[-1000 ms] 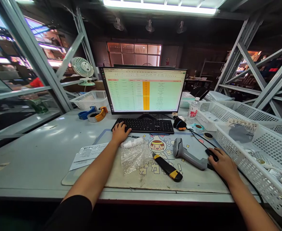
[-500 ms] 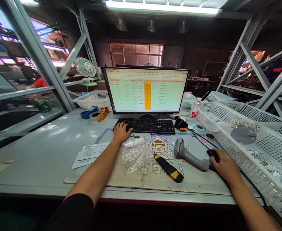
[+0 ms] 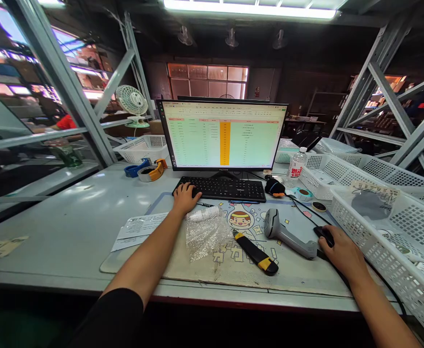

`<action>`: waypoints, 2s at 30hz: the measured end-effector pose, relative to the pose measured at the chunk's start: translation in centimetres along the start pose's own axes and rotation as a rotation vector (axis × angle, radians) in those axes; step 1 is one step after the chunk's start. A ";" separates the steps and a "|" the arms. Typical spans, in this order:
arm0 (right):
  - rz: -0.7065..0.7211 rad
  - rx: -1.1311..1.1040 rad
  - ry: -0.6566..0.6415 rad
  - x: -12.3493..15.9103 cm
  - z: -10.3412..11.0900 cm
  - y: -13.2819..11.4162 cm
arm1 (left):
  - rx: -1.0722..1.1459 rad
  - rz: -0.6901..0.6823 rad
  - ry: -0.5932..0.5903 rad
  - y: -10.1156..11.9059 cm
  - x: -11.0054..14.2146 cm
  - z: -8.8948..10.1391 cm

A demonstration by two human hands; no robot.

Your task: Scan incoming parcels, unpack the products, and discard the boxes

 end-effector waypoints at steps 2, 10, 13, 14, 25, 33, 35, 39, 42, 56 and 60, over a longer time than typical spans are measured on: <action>0.010 0.003 0.009 0.0 0.1 -0.1 | 0.006 0.001 -0.002 0.0 0.0 0.0; 0.030 -0.002 0.021 0.1 0.0 0.0 | 0.000 -0.039 -0.098 0.5 0.2 -0.5; 0.029 0.010 0.025 -0.1 -0.4 0.1 | 0.005 -0.027 -0.099 0.5 0.1 -0.4; 0.027 0.016 0.030 -0.2 -0.5 0.2 | 0.007 -0.024 -0.086 0.5 0.1 -0.3; -0.058 0.114 0.089 -0.1 0.2 -0.1 | -0.001 -0.035 -0.019 0.1 -0.2 -0.2; -0.064 0.134 0.061 0.0 1.1 -1.2 | -0.007 -0.044 0.000 -0.3 -0.6 -0.6; -0.068 0.135 0.053 0.0 1.2 -1.3 | -0.011 -0.041 0.001 -0.3 -0.7 -0.6; -0.062 0.124 0.056 0.0 1.2 -1.3 | -0.012 -0.044 -0.012 -0.3 -0.7 -0.6; -0.053 0.108 0.074 0.0 1.3 -1.3 | -0.013 -0.050 -0.006 -0.4 -0.7 -0.6; -0.074 0.117 0.067 0.1 1.6 -1.7 | -0.016 -0.030 -0.021 -0.3 -0.7 -0.5; -0.082 0.127 0.062 0.1 1.6 -1.7 | -0.018 -0.042 -0.014 -0.2 -0.7 -0.4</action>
Point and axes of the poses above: each hand's wrist, its own x-axis away from the middle knuckle, its own z-axis out of the back of the hand, y = z × x, the point moved 8 cm from there along -x, towards the middle knuckle, and after that the axes turned 8 degrees about x, right-handed, at the moved point
